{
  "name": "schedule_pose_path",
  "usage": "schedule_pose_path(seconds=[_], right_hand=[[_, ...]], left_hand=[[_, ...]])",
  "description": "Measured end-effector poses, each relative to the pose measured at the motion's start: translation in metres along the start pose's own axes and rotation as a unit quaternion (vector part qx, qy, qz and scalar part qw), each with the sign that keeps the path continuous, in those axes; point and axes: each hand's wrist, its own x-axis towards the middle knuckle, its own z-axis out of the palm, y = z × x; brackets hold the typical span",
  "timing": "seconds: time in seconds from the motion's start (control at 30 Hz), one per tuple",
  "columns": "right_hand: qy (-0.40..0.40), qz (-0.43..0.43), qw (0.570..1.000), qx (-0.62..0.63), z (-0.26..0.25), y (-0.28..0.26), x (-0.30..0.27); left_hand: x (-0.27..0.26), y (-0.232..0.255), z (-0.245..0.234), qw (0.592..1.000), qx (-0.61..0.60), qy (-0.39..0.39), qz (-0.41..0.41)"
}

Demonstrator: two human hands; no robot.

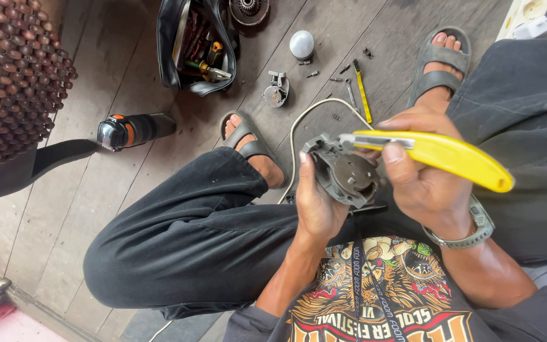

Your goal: The person scrapes the surface of a carburetor with a utility knife to remove residue while holding the part by hand.

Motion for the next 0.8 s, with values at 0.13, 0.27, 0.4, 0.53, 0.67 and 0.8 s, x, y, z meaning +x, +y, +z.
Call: schedule_pose_path(seconds=[0.13,0.27,0.4,0.53,0.67,0.8], right_hand=[[0.037,-0.049,0.998,0.008,-0.003,0.004,0.009],[0.043,-0.036,0.997,-0.060,-0.006,0.013,0.014],[0.025,0.010,1.000,-0.012,0.002,0.022,0.023],[0.065,0.068,0.995,0.017,0.016,0.039,0.039],[0.025,0.031,0.995,0.089,0.040,0.072,0.060],[-0.020,0.160,0.964,0.211,0.066,0.086,0.074]], left_hand=[[0.002,0.016,0.001,0.995,0.051,0.082,0.028],[0.001,0.026,-0.006,0.987,0.049,0.121,0.089],[0.002,0.042,-0.011,0.965,0.078,0.225,0.113],[0.007,0.056,-0.016,0.943,0.025,0.275,0.187],[0.009,0.066,-0.015,0.919,-0.045,0.320,0.226],[0.014,0.067,-0.031,0.909,-0.076,0.331,0.241]])
